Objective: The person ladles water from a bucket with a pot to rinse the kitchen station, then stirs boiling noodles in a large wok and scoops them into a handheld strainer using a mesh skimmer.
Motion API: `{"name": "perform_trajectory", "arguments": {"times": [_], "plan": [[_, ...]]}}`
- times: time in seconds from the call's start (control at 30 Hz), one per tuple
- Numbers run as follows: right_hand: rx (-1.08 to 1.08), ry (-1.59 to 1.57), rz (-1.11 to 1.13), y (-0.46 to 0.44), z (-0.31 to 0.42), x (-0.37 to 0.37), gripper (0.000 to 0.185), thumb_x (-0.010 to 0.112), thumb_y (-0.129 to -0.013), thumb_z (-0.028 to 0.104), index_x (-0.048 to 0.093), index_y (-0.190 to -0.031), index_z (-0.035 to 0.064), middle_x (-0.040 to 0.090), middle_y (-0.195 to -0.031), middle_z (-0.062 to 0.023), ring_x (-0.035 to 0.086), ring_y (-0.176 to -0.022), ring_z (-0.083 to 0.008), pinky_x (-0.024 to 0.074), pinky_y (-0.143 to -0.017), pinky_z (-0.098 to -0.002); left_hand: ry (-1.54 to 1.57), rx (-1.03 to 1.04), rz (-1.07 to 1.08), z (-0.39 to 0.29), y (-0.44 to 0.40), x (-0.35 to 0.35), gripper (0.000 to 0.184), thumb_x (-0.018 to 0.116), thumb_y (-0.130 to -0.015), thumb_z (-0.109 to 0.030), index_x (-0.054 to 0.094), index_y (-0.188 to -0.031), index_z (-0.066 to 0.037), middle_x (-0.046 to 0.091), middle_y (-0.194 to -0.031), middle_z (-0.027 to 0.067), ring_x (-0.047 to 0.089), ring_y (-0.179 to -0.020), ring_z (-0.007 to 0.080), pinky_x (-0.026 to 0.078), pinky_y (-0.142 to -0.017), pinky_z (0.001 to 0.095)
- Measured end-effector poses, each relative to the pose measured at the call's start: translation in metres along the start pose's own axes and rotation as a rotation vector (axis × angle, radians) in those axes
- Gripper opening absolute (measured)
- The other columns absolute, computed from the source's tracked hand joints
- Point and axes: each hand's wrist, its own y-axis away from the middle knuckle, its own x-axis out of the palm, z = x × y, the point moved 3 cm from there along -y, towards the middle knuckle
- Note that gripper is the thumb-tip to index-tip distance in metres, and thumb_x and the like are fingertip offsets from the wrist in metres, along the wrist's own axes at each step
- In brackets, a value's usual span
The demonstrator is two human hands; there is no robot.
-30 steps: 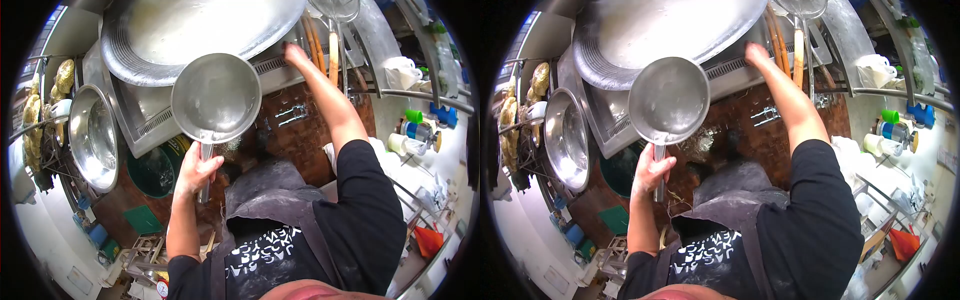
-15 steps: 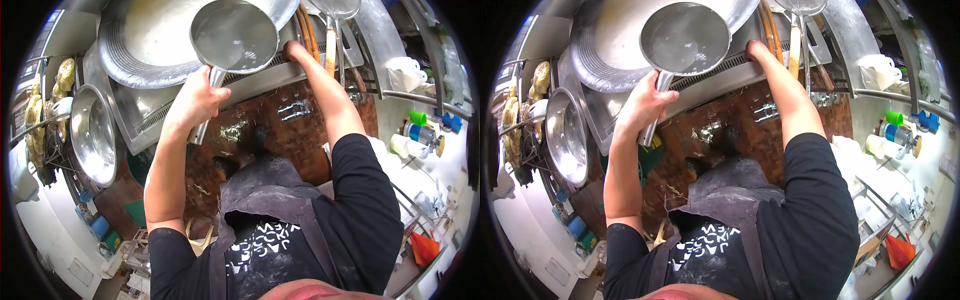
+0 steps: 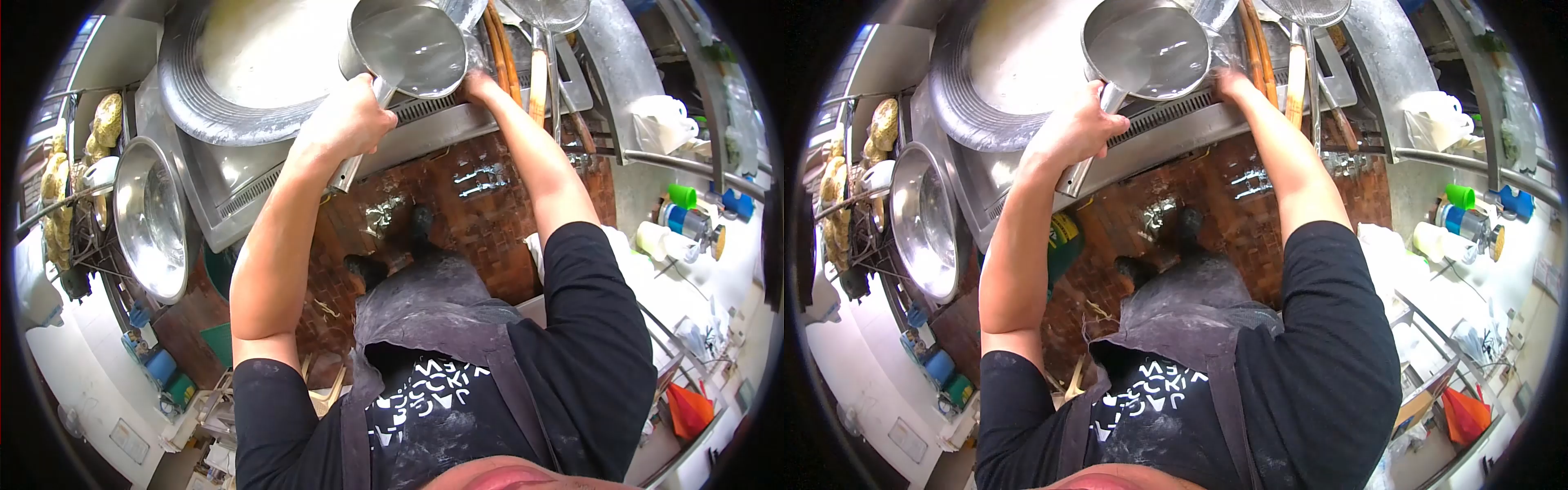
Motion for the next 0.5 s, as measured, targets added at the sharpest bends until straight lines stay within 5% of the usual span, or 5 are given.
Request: {"name": "perform_trajectory", "arguments": {"times": [0.07, 0.13, 0.37, 0.47, 0.5], "plan": [[0.096, 0.043, -0.040, -0.005, -0.006, 0.008, 0.029, 0.063, -0.082, 0.024, 0.071, -0.105, 0.0074, 0.071, -0.104, -0.0171, 0.068, -0.103, -0.0324, 0.0539, -0.090, -0.0425, -0.042, -0.011, 0.031, -0.009, 0.000, -0.002, 0.040, 0.060, -0.085, -0.017, 0.052, -0.117, 0.006, 0.066, -0.073, 0.0156, 0.067, -0.064, 0.0232, 0.054, -0.071, 0.0389], [-0.078, 0.075, -0.032, -0.007, -0.004, 0.012, 0.031, 0.063, -0.082, 0.024, 0.069, -0.110, 0.0101, 0.071, -0.105, -0.0177, 0.068, -0.101, -0.0332, 0.0548, -0.088, -0.0429, -0.070, -0.018, 0.025, -0.017, 0.003, -0.002, 0.040, 0.060, -0.086, -0.018, 0.053, -0.117, 0.006, 0.067, -0.075, 0.0165, 0.068, -0.066, 0.0252, 0.054, -0.072, 0.0394], [-0.113, -0.064, 0.049, 0.029, 0.030, -0.026, 0.036, 0.059, -0.083, 0.020, 0.067, -0.117, 0.0096, 0.068, -0.111, -0.0207, 0.066, -0.106, -0.0339, 0.0524, -0.093, -0.0457, -0.131, -0.028, 0.035, -0.023, -0.006, 0.004, 0.043, 0.061, -0.087, -0.020, 0.052, -0.121, 0.005, 0.069, -0.087, 0.0211, 0.069, -0.082, 0.0318, 0.053, -0.080, 0.0422], [0.047, -0.161, -0.105, 0.026, 0.015, -0.008, 0.036, 0.056, -0.087, 0.025, 0.067, -0.115, 0.0055, 0.064, -0.120, -0.0212, 0.063, -0.112, -0.0359, 0.0510, -0.095, -0.0474, -0.191, 0.071, -0.065, -0.019, -0.015, 0.010, 0.045, 0.063, -0.087, -0.021, 0.052, -0.123, 0.005, 0.069, -0.093, 0.0229, 0.069, -0.088, 0.0316, 0.052, -0.084, 0.0427], [0.162, -0.247, -0.230, 0.049, 0.016, -0.023, 0.038, 0.055, -0.088, 0.027, 0.066, -0.117, 0.0054, 0.060, -0.125, -0.0222, 0.060, -0.116, -0.0373, 0.0499, -0.096, -0.0486, -0.197, 0.080, -0.065, -0.019, -0.017, 0.011, 0.049, 0.063, -0.087, -0.021, 0.050, -0.126, 0.005, 0.067, -0.084, 0.0191, 0.067, -0.077, 0.0274, 0.053, -0.076, 0.0403]]}}
